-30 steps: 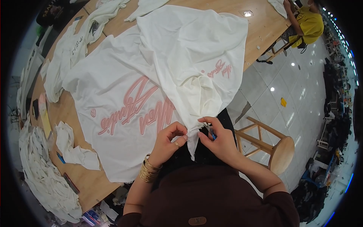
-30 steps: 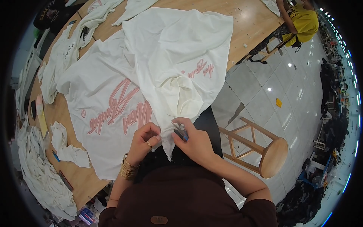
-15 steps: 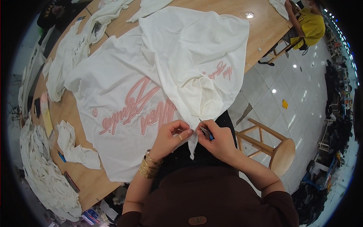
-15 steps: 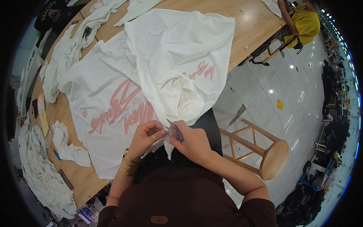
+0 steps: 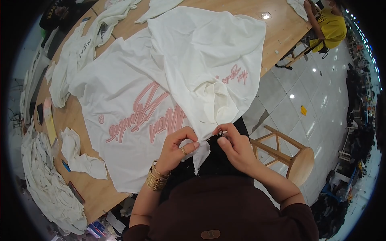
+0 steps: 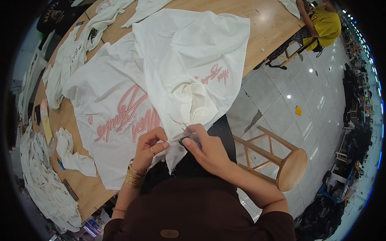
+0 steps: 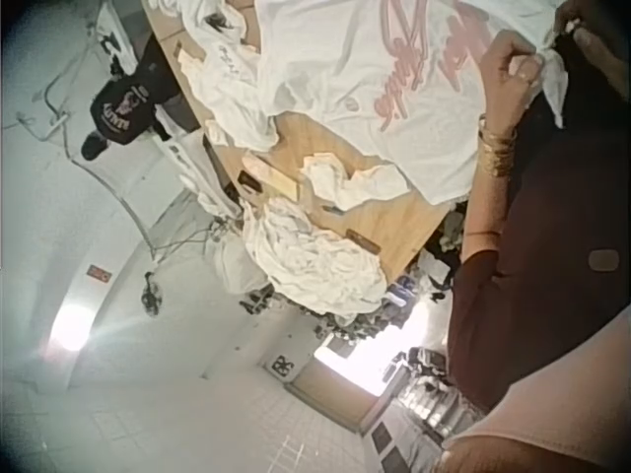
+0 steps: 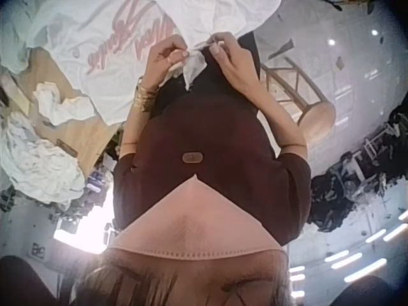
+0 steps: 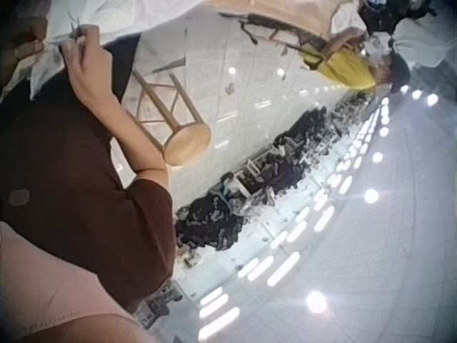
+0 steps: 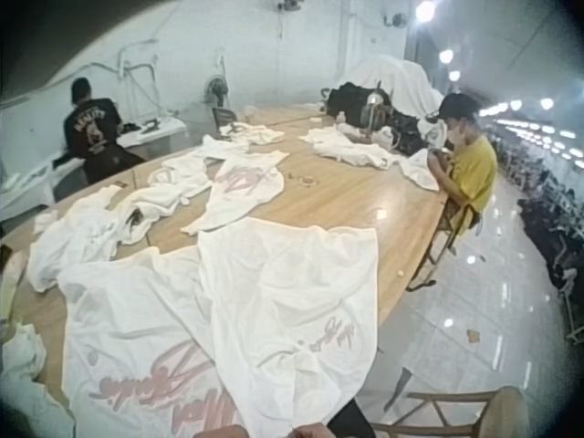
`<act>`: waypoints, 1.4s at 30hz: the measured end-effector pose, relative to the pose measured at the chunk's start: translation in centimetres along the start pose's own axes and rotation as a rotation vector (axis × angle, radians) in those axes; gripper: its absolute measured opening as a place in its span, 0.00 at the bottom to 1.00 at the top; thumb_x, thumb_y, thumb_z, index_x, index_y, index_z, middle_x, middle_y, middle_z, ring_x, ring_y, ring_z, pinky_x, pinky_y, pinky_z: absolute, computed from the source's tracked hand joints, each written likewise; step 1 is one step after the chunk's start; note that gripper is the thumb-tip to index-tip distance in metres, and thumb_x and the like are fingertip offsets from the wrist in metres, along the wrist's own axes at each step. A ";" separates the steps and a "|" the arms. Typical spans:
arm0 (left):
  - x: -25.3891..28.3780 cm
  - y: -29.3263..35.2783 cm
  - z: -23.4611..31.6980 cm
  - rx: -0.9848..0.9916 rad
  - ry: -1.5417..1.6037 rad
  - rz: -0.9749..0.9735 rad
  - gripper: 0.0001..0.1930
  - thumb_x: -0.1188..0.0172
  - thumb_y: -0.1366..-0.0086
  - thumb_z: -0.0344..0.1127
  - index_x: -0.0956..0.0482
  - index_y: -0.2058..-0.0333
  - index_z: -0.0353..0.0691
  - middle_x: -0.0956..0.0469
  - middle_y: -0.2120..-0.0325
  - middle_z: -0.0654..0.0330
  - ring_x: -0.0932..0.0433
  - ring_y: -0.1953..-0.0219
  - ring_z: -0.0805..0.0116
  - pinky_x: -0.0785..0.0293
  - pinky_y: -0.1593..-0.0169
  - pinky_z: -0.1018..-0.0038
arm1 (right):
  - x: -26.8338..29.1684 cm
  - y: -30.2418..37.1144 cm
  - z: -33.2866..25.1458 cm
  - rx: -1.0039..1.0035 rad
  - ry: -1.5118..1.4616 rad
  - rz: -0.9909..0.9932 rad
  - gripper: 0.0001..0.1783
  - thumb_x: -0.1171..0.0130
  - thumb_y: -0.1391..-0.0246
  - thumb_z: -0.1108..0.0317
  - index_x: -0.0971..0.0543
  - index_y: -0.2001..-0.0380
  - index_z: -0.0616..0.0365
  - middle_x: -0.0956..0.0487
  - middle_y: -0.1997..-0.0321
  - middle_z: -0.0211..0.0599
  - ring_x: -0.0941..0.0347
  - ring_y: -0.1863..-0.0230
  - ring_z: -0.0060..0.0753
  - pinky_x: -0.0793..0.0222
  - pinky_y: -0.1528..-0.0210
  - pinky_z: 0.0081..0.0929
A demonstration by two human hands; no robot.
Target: Trimming excess threads and small fabric pieces from white t-shirts using scissors in a factory setting.
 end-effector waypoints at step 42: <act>-0.2 0.0 -0.5 -0.048 -0.037 0.001 0.03 0.45 0.46 0.26 0.29 0.72 0.34 0.30 0.73 0.64 0.31 0.67 0.76 0.36 0.58 0.80 | -3.4 1.2 0.5 -0.207 -0.200 -0.084 0.14 0.55 0.38 0.59 0.31 0.70 0.60 0.35 0.86 0.39 0.37 0.84 0.29 0.40 0.78 0.29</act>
Point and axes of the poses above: each hand's wrist, its own y-axis away from the middle knuckle, its own x-axis out of the back of the hand, z = x × y, the point moved 3 cm from there along -y, towards the middle knuckle
